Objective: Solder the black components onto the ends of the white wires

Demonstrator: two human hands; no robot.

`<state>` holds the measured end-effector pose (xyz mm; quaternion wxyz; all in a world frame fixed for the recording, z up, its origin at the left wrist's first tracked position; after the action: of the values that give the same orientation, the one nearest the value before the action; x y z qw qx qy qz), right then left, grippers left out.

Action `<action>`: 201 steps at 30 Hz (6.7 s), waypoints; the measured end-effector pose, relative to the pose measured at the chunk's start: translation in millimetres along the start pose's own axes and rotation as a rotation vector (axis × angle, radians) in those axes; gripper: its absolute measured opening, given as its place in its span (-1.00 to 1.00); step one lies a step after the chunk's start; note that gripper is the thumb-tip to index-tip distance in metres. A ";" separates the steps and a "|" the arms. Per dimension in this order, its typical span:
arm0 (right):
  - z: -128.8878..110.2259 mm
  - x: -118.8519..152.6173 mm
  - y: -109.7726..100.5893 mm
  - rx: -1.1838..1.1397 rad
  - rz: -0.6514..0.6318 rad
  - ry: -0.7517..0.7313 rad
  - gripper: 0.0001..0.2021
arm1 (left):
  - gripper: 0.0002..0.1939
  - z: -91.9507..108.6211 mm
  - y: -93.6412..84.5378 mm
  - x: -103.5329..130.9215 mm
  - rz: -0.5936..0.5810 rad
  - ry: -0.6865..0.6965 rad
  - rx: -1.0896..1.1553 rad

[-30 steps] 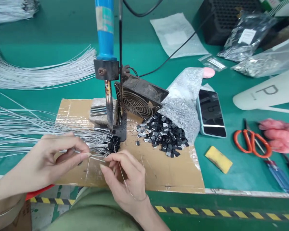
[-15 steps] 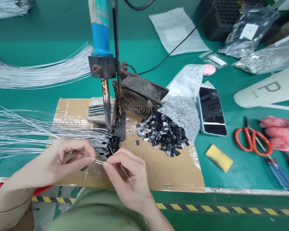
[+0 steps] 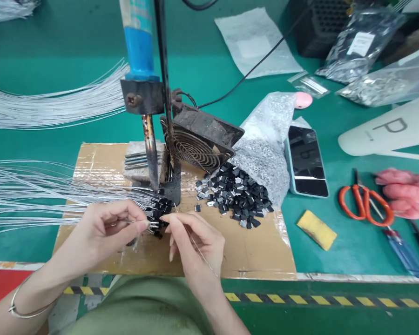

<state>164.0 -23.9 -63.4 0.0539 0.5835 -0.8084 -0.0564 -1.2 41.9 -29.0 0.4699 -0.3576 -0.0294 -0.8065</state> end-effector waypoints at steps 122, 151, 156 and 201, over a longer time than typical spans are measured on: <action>16.7 1.6 26.0 -0.521 -0.038 0.344 -0.85 | -0.84 4.9 3.6 18.0 0.374 0.344 -0.087; 2.3 -15.3 -53.5 0.767 0.085 -0.272 -0.89 | -0.90 -3.8 0.7 7.7 0.294 0.179 0.087; 2.9 -11.1 -43.4 0.387 0.146 -0.159 -0.90 | -0.89 -3.6 0.4 7.7 0.282 0.164 0.092; -2.4 -13.9 14.7 -0.141 0.049 0.015 -0.91 | -0.83 16.1 -1.6 7.5 0.169 0.221 0.217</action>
<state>154.9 -6.2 -59.1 0.1022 0.5585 -0.8161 -0.1078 4.2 43.4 -12.1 0.5724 -0.2151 -0.0343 -0.7905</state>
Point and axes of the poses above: each hand's wrist, its own x-axis away from the middle knuckle, its own y-axis out of the palm, z = x × y, the point moved 6 cm from there along -x, towards the middle knuckle, and after that the axes turned 12 degrees about -y, right-handed, at the moved point
